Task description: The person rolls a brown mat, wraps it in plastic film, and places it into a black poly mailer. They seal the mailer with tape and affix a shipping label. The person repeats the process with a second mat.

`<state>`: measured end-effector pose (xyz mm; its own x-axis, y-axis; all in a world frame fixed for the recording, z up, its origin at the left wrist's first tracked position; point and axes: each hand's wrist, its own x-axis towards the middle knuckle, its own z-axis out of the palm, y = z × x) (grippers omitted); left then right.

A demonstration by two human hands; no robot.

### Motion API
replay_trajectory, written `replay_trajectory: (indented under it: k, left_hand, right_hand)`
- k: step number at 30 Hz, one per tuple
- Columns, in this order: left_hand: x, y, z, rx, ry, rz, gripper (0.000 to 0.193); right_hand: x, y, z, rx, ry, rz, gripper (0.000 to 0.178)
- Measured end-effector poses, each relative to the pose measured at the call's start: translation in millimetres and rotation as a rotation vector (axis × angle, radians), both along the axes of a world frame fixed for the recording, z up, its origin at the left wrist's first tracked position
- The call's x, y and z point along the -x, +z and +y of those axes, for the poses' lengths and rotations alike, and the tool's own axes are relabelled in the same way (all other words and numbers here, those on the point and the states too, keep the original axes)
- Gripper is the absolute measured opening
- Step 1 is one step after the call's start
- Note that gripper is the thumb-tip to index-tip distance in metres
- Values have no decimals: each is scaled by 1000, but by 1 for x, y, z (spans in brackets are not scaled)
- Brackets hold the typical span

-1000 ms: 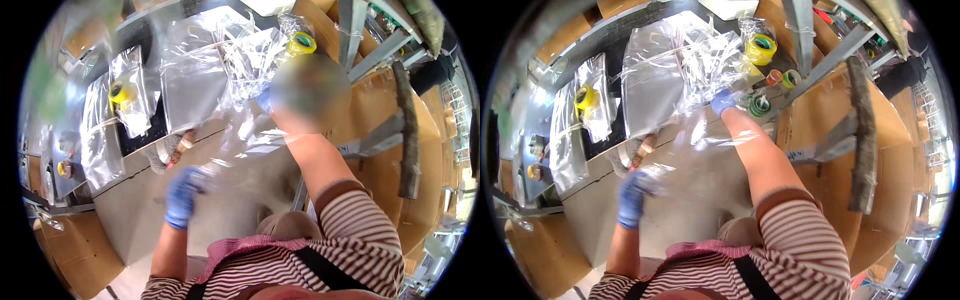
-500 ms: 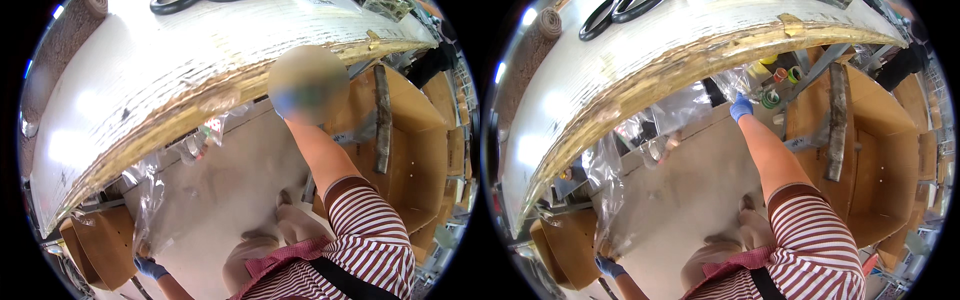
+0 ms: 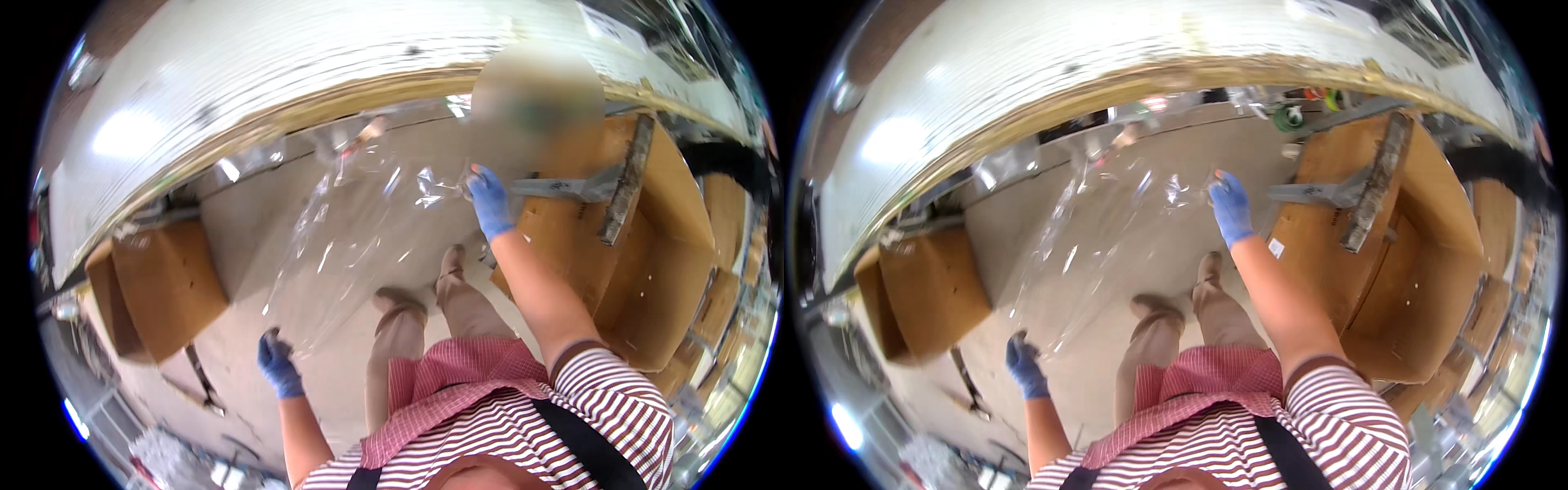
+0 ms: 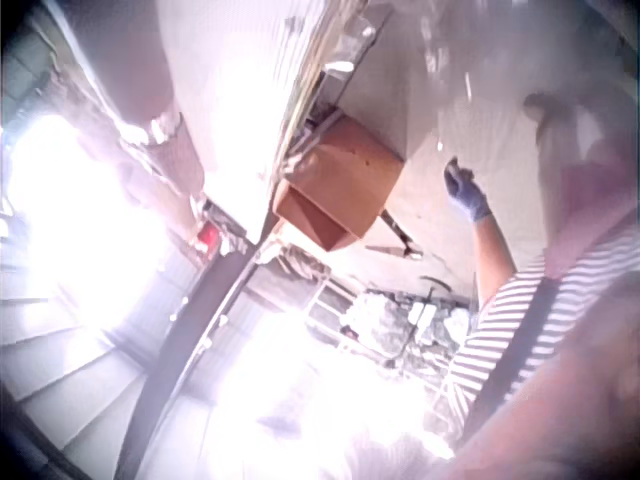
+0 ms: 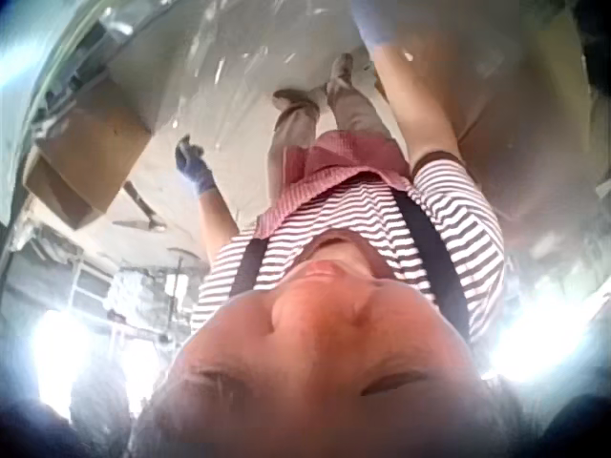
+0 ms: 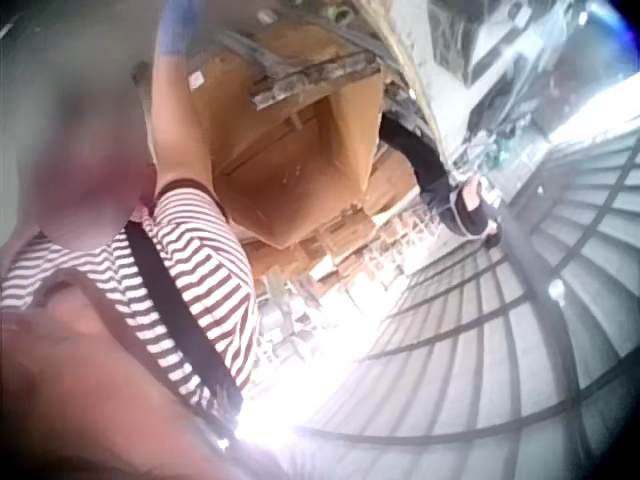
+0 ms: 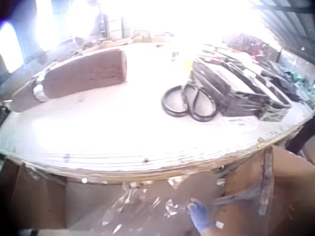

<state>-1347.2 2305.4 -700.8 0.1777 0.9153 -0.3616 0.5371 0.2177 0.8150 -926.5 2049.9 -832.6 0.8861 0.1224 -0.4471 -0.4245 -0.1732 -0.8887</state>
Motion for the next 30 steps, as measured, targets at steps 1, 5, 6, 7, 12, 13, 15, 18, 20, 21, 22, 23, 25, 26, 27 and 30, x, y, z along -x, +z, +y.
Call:
replay_trajectory:
  k: [1,5,6,7,12,13,15,18,20,21,22,23,25,26,27,30]
  left_hand:
    - [-3,18,-6,-5,-58,-9,26]
    - [-23,85,-26,59,-199,-70,35]
    - [-22,101,-33,57,-217,-91,36]
    - [-21,116,-37,57,-245,-113,37]
    - [-21,195,-57,50,-347,-188,33]
    - [-14,209,-58,55,-366,-200,33]
    - [-16,239,-62,-175,-488,-221,32]
    - [-17,298,-51,-512,-832,-116,24]
    - [-20,335,-48,-658,-1007,-128,22]
    - [-16,352,-46,-733,-1112,-50,22]
    - [-12,367,-44,-794,-1152,-41,22]
    - [-10,382,-41,-855,-1191,-30,23]
    - [-3,401,-34,-965,-1256,-2,29]
    - [0,413,-28,-993,-1290,4,30]
    - [3,428,-23,-1014,-1327,14,31]
    - [3,460,-3,-1098,-1382,13,34]
  right_hand:
    - [30,29,2,-52,-12,-37,37]
    - [95,114,-33,-107,49,122,35]
    - [100,128,-39,-177,66,213,36]
    - [102,157,-35,-263,86,319,38]
    - [107,283,3,-512,217,645,57]
    - [105,293,8,-483,331,695,71]
    - [110,326,24,-388,358,743,86]
    - [110,388,43,-397,418,908,106]
    - [104,419,51,-471,451,991,116]
    - [99,425,50,-519,459,1006,120]
    - [97,446,58,-563,472,1023,123]
    - [97,471,62,-459,364,991,121]
    - [93,483,59,-439,434,954,116]
    - [90,489,60,-428,470,935,114]
    - [91,502,66,-316,485,926,81]
    - [95,511,62,-361,651,717,43]
